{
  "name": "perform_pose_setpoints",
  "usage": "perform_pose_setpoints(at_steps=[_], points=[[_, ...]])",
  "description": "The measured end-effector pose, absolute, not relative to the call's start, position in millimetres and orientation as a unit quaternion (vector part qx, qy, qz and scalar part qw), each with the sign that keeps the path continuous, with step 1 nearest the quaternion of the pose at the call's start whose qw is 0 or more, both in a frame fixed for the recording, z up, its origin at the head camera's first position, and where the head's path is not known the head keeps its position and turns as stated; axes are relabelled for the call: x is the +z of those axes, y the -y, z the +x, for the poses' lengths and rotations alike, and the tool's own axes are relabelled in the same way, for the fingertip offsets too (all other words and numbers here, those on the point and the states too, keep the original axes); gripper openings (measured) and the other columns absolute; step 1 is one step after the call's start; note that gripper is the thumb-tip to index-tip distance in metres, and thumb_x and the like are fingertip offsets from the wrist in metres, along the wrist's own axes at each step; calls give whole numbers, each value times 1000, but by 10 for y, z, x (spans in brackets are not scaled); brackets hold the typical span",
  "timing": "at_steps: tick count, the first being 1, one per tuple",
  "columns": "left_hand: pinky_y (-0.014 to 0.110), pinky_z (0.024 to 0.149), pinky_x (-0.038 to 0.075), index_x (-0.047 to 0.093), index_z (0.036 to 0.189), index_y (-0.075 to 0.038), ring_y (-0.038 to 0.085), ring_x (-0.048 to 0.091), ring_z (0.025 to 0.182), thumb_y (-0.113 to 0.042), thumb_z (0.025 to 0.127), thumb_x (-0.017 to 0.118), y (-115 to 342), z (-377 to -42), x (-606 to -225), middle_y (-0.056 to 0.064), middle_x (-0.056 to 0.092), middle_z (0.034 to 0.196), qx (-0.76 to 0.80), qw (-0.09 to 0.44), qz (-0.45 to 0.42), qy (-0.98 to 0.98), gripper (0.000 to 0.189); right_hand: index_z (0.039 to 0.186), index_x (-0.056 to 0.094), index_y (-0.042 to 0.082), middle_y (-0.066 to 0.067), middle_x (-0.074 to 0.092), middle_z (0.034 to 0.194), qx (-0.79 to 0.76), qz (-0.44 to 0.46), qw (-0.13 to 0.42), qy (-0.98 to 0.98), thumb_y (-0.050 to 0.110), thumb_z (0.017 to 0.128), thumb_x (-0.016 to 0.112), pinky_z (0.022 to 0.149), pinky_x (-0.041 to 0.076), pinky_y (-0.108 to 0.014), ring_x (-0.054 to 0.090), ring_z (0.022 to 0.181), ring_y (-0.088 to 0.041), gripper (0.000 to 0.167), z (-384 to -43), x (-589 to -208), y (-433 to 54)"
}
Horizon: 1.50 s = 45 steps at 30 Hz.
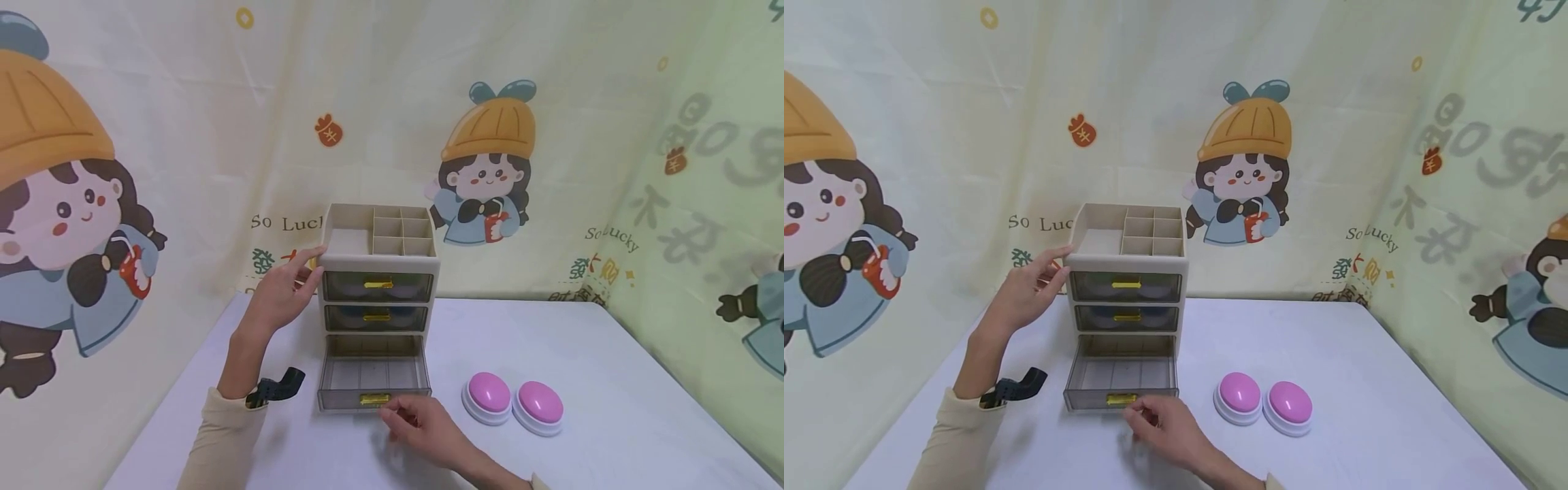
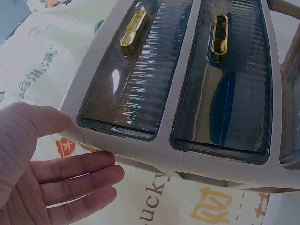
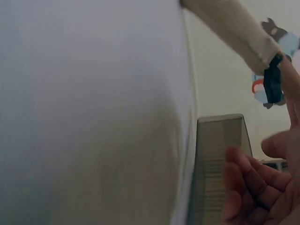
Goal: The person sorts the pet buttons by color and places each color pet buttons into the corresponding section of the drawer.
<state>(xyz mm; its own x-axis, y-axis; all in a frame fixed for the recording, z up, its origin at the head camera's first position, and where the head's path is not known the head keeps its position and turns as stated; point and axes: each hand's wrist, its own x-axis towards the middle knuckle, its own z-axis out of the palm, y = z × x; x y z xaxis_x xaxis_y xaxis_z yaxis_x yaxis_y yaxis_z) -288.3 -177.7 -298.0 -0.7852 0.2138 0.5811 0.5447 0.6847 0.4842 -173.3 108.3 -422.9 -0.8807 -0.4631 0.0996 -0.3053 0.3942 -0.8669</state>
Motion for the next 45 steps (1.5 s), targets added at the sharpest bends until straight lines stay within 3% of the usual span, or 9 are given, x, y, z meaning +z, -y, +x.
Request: perform_pose_setpoints(at_steps=[4, 19, 30, 45], points=[[50, 74, 60, 54, 148, -17, 33, 72, 93, -24, 105, 57, 1775, -2882, -2978, 18, 76, 102, -332, 253, -217, 883, 43, 107, 74, 18, 19, 57, 71, -374, -296, -24, -879, 36, 102, 63, 58, 44, -16, 49, 65, 5, 23, -1685, -4173, -1099], [50, 74, 60, 54, 148, -18, 34, 72, 93, -24, 105, 57, 1768, -2882, -2982, 19, 76, 105, -335, 250, -211, 884, 44, 108, 76, 15, 21, 58, 71, -347, -288, -55, -891, 36, 102, 64, 58, 47, -17, 52, 66, 6, 25, -1666, -4113, -1266], [49, 73, 60, 53, 149, -19, 34, 73, 94, -24, 106, 57, 1767, -2885, -2989, 18, 76, 104, -332, 248, -208, 886, 44, 100, 73, 24, 21, 55, 70, -341, -246, -100, -902, 33, 100, 67, 53, 43, -18, 49, 62, 6, 11, -1629, -4121, -1580], [49, 72, 60, 54, 148, -15, 35, 73, 93, -22, 105, 57, 1770, -2892, -2988, 19, 76, 104, -331, 251, -215, 884, 43, 99, 76, 19, 22, 53, 67, -345, -213, -150, -902, 24, 96, 72, 52, 43, -18, 47, 60, 5, 7, -1608, -4192, -1866]])
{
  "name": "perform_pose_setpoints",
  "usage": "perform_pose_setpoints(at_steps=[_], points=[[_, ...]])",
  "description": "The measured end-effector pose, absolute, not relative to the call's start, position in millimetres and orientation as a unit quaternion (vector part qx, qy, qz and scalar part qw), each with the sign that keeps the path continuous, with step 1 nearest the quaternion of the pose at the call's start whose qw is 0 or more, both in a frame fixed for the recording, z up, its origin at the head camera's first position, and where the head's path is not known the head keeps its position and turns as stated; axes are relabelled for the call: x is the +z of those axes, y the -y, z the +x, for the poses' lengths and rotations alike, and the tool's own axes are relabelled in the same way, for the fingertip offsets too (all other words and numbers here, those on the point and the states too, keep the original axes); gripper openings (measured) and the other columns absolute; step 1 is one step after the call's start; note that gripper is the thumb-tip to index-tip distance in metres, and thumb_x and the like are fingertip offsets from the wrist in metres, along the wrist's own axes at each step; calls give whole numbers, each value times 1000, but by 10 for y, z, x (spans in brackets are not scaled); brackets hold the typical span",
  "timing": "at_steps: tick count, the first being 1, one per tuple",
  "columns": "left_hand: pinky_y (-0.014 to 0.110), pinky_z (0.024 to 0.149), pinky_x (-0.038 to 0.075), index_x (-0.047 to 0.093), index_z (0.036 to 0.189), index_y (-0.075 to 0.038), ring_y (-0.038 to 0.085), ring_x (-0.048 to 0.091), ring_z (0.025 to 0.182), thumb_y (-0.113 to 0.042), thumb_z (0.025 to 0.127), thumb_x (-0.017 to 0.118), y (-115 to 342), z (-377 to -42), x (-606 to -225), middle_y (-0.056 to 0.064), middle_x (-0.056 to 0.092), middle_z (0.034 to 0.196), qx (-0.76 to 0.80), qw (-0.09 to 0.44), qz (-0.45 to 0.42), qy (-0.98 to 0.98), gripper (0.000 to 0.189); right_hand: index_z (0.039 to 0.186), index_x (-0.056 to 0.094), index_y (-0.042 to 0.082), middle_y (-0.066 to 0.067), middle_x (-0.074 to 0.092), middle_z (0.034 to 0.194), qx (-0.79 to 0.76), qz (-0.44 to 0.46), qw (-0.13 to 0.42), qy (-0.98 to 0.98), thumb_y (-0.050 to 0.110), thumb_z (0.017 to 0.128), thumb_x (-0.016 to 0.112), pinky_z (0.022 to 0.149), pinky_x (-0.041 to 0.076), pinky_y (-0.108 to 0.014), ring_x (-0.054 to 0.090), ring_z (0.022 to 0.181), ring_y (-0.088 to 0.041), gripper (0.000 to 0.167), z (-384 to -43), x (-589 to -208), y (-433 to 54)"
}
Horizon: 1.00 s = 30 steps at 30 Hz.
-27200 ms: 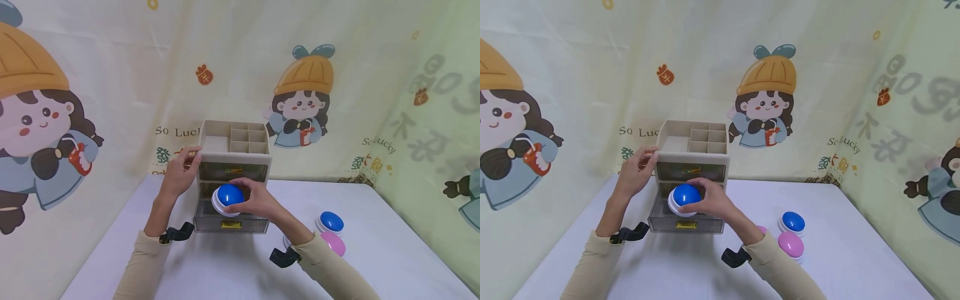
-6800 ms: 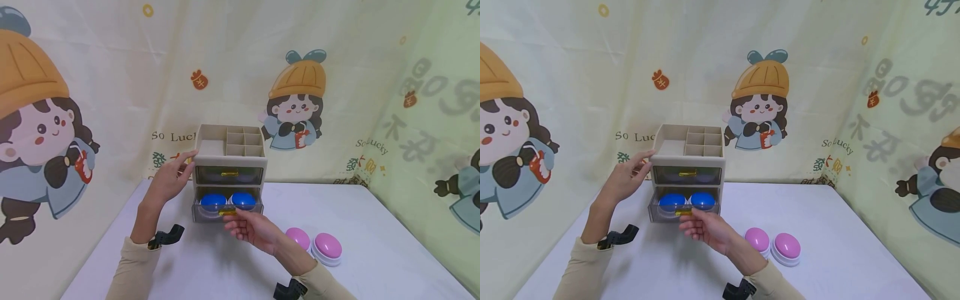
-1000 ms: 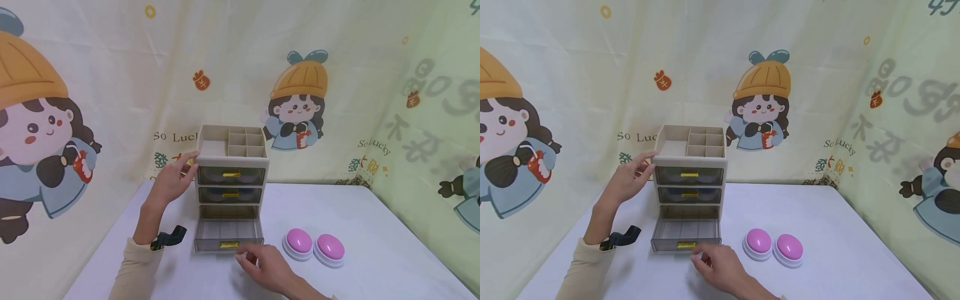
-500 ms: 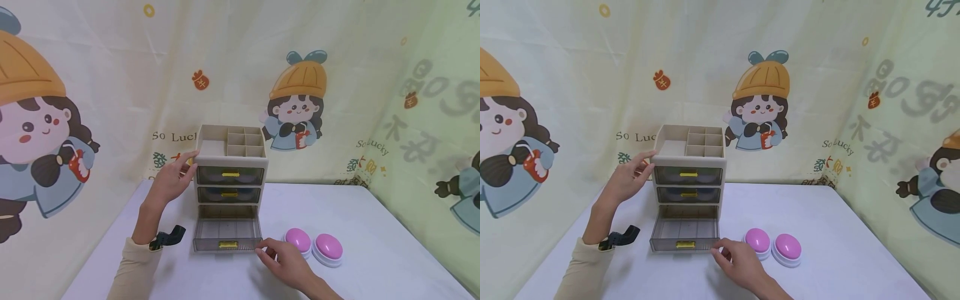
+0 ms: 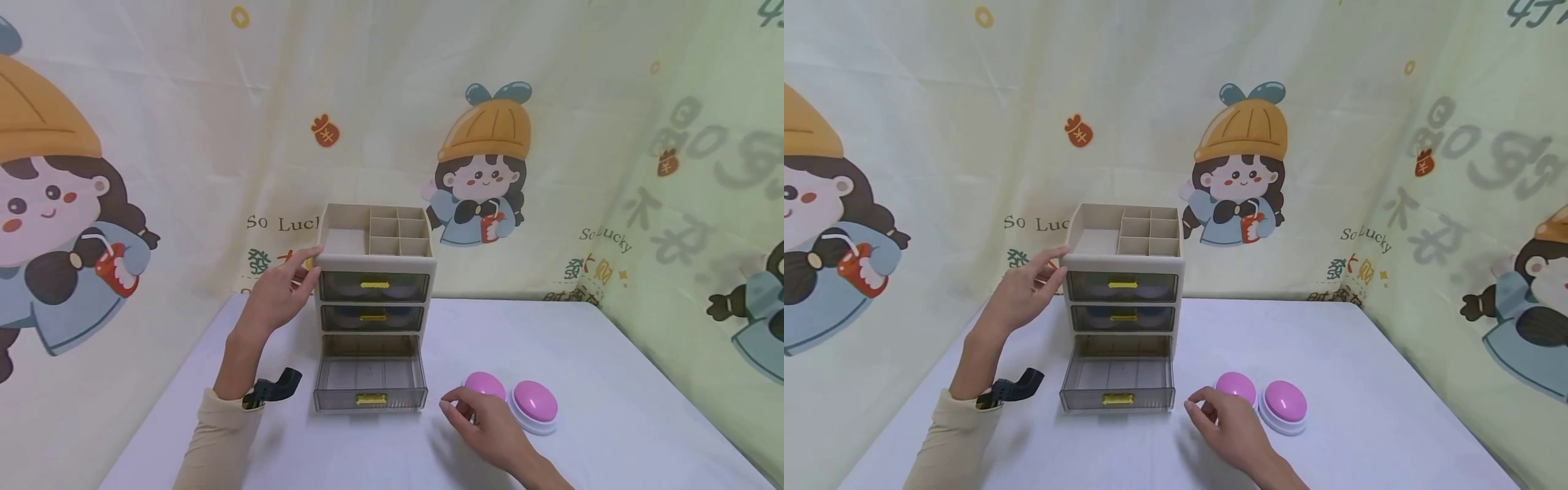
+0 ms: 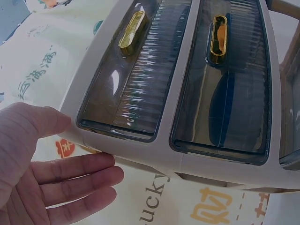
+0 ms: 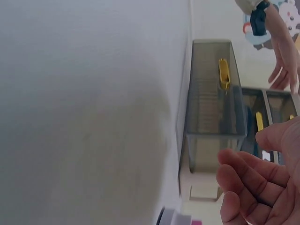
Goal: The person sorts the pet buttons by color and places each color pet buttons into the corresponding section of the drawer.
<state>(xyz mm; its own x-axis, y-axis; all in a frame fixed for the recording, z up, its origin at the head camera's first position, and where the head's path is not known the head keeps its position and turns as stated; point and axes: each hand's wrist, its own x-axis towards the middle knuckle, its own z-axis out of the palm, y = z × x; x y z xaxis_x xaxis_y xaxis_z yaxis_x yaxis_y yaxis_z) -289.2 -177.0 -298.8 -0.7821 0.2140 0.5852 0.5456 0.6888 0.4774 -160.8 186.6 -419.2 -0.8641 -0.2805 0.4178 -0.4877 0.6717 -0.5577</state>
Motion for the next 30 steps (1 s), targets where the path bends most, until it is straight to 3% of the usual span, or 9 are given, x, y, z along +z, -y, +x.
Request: perform_pose_setpoints(at_steps=[12, 19, 30], points=[[50, 74, 60, 54, 148, -18, 34, 73, 95, -24, 106, 56, 1786, -2905, -2982, 19, 76, 105, -328, 250, -210, 886, 43, 94, 74, 16, 23, 52, 68, 340, 210, 207, 893, 18, 95, 74, 51, 42, -18, 45, 59, 7, 3, -1609, -4243, -2083], [50, 74, 60, 53, 148, -17, 35, 73, 94, -23, 105, 57, 1790, -2900, -2990, 19, 76, 103, -333, 250, -211, 884, 43, 94, 72, 21, 23, 53, 69, 298, 197, 202, 912, 22, 95, 74, 54, 44, -18, 48, 62, 7, 3, -1631, -4207, -2098], [51, 74, 60, 54, 148, -16, 35, 73, 93, -23, 106, 56, 1776, -2921, -3001, 19, 76, 103, -329, 256, -216, 883, 43, 99, 74, 17, 19, 57, 78, 230, 128, 245, 933, 15, 85, 82, 62, 51, -22, 57, 70, 0, 16, -1674, -4202, -2163]])
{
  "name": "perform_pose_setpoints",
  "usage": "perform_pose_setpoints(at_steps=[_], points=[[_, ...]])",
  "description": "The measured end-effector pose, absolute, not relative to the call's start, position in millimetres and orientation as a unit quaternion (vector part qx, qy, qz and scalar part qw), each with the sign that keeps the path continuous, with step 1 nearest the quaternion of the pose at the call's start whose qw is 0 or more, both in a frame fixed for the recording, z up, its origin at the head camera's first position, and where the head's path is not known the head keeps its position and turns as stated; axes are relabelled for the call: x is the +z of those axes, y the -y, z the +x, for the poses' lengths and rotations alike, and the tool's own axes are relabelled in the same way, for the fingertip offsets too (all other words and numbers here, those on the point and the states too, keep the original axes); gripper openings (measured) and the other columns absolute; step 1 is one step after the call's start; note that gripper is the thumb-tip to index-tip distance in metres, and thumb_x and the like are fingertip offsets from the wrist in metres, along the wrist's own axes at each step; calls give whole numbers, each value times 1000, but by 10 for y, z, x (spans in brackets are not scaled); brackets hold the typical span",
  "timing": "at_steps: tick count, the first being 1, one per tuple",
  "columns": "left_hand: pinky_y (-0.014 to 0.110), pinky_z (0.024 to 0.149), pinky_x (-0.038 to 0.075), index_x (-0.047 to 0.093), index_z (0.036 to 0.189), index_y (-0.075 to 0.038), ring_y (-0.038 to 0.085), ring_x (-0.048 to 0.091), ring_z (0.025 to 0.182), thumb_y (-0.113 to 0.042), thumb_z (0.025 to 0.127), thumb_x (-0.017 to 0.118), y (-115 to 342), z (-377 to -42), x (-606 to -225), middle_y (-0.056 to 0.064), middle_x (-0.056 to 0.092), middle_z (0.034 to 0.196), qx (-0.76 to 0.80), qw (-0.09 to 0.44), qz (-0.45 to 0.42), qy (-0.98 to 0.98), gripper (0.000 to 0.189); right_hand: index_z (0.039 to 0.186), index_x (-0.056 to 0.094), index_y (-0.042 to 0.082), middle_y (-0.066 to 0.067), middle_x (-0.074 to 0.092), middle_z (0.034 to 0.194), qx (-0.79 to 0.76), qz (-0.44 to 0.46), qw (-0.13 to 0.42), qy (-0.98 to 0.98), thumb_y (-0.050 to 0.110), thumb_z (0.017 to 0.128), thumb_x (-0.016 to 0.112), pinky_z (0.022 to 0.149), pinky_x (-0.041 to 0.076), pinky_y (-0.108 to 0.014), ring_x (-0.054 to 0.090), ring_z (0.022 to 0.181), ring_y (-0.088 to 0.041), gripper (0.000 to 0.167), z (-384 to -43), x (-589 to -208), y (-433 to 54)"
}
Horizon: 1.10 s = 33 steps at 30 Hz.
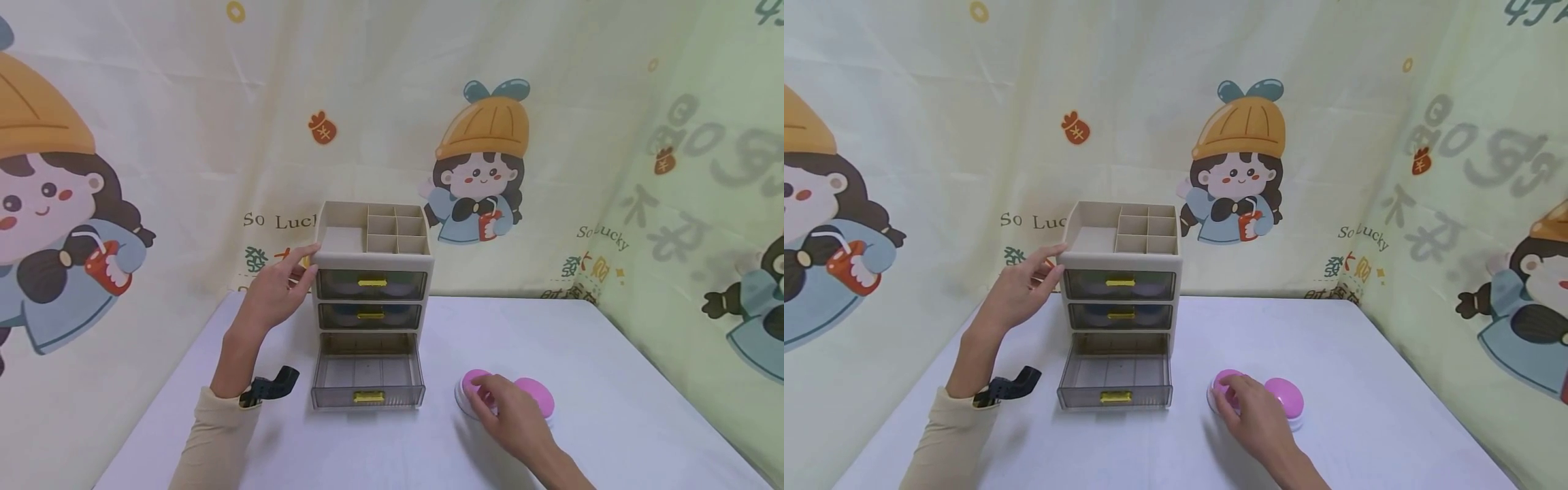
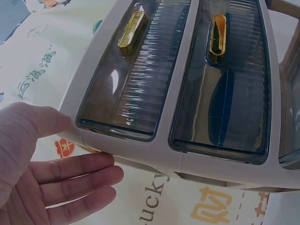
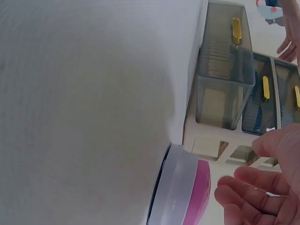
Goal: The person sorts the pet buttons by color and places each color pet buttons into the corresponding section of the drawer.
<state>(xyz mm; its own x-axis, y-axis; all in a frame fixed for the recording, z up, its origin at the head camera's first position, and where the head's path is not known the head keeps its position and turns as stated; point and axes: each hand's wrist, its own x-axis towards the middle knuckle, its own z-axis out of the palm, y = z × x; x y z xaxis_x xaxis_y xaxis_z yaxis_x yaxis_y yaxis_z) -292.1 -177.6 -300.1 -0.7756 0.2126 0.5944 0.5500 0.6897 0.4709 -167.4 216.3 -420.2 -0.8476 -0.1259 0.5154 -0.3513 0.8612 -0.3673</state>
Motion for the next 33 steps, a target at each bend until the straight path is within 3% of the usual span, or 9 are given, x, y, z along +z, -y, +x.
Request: perform_pose_setpoints(at_steps=[7, 13, 19, 27, 33], points=[[50, 73, 60, 54, 148, -17, 34, 73, 93, -23, 105, 57, 1782, -2928, -3013, 18, 76, 103, -331, 254, -216, 883, 43, 109, 74, 12, -2, 69, 102, 193, 108, 252, 942, 22, 83, 84, 75, 58, -35, 64, 87, -13, 30, -1686, -4219, -2199], [49, 72, 60, 54, 148, -16, 34, 73, 93, -24, 106, 57, 1775, -2915, -3027, 18, 76, 103, -336, 249, -219, 882, 43, 125, 67, 4, -15, 64, 125, 218, 94, 226, 945, 25, 83, 85, 91, 57, -53, 65, 111, -31, 51, -1706, -4283, -2251], [49, 72, 60, 53, 148, -17, 34, 73, 94, -24, 106, 56, 1770, -2914, -3023, 17, 76, 103, -334, 246, -217, 884, 43, 131, 62, 0, -20, 62, 128, 256, 104, 223, 935, 25, 84, 84, 93, 54, -58, 64, 114, -36, 57, -1732, -4328, -2315], [49, 72, 60, 53, 148, -16, 33, 73, 93, -24, 106, 56, 1771, -2923, -3018, 18, 76, 103, -334, 248, -217, 883, 43, 132, 60, -2, -17, 63, 118, 305, 94, 199, 927, 25, 86, 82, 87, 53, -52, 62, 105, -29, 58, -1775, -4328, -2358], [49, 72, 60, 53, 148, -17, 34, 73, 94, -24, 106, 56, 1770, -2915, -3017, 18, 76, 104, -333, 250, -214, 884, 44, 138, 56, -4, -22, 61, 132, 338, 55, 128, 931, 30, 87, 82, 102, 48, -58, 60, 121, -36, 67, -1813, -4325, -2400]])
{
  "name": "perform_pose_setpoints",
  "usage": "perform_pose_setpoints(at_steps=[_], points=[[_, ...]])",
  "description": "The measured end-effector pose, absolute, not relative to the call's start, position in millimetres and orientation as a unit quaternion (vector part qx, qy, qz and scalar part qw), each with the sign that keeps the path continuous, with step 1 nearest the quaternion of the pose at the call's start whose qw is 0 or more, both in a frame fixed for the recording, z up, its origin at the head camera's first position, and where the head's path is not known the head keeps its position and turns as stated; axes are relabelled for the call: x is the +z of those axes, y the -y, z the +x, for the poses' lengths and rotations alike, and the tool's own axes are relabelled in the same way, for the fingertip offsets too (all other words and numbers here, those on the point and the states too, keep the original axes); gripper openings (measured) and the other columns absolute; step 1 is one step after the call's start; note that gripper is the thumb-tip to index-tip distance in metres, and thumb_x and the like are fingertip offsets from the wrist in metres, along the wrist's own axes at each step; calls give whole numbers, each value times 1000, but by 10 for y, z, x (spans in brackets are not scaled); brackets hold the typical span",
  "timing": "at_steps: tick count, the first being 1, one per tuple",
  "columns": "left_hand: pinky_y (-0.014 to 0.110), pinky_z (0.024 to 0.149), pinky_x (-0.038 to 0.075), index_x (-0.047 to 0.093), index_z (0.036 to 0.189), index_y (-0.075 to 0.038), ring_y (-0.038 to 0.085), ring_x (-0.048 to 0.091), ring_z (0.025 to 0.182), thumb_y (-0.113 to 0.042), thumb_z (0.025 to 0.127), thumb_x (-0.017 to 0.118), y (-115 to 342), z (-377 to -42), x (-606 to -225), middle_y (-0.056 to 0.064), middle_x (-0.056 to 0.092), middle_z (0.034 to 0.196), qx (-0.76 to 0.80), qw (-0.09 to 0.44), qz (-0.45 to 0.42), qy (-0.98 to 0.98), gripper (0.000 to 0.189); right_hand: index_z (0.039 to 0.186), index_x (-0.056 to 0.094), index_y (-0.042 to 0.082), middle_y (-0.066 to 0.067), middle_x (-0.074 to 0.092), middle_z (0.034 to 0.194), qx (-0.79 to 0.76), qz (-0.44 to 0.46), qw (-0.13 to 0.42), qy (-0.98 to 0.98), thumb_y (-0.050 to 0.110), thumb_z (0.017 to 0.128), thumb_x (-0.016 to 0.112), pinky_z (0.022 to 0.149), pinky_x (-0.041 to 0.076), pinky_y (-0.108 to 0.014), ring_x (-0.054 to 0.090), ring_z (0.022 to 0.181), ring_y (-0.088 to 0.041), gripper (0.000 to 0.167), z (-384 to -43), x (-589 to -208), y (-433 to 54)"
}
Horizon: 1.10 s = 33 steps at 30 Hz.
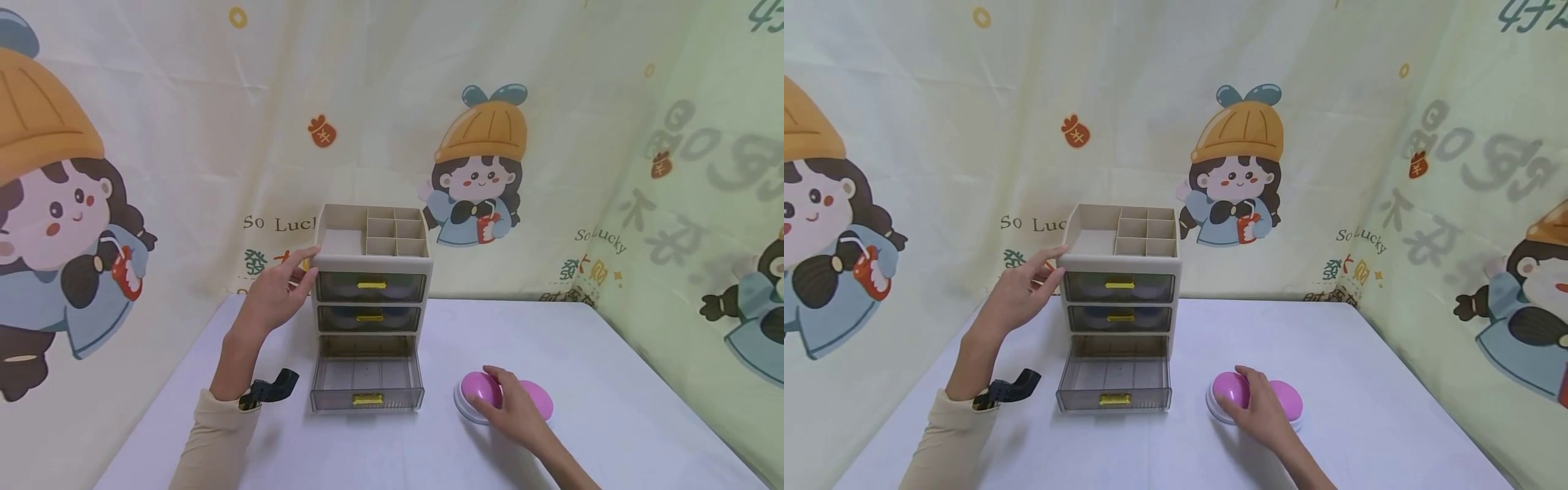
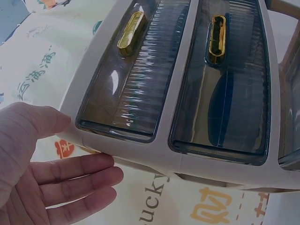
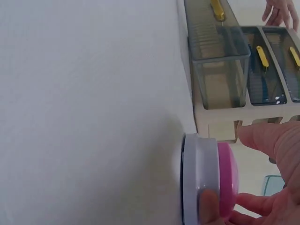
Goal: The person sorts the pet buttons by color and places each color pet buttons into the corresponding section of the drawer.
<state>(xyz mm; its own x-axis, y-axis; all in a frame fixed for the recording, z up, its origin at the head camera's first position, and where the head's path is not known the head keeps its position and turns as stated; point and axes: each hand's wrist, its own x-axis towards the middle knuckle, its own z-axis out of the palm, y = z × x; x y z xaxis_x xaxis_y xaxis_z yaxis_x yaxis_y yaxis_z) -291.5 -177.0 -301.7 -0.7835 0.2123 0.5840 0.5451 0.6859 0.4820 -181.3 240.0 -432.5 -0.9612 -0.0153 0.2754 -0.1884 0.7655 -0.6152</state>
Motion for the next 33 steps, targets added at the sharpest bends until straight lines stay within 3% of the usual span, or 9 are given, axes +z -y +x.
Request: perform_pose_setpoints(at_steps=[6, 21, 29, 33], points=[[50, 72, 60, 53, 148, -16, 34, 73, 94, -25, 106, 56, 1769, -2911, -3006, 18, 76, 104, -334, 251, -215, 883, 43, 141, 52, -5, -24, 58, 138, 356, 27, 88, 930, 31, 83, 86, 99, 52, -57, 58, 123, -39, 76, -1851, -4327, -2388], [49, 73, 60, 53, 149, -19, 34, 73, 94, -25, 106, 57, 1761, -2902, -3029, 18, 76, 105, -332, 248, -211, 885, 44, 138, 56, -2, -20, 62, 135, 394, 7, 104, 913, 27, 81, 88, 103, 51, -52, 59, 124, -36, 72, -1877, -4390, -2393], [49, 71, 60, 53, 148, -17, 34, 73, 92, -24, 105, 57, 1759, -2895, -3016, 18, 76, 103, -335, 249, -215, 883, 44, 143, 54, 4, -21, 60, 138, 502, -66, 29, 862, 35, 87, 82, 81, 57, -32, 60, 121, -31, 70, -1887, -4262, -2421], [48, 69, 60, 53, 148, -16, 35, 74, 92, -25, 106, 56, 1763, -2897, -3010, 18, 76, 103, -333, 253, -219, 882, 43, 142, 54, 2, -12, 63, 131, 598, -92, -13, 796, 31, 92, 77, 75, 55, -28, 58, 109, -21, 62, -1905, -4197, -2438]])
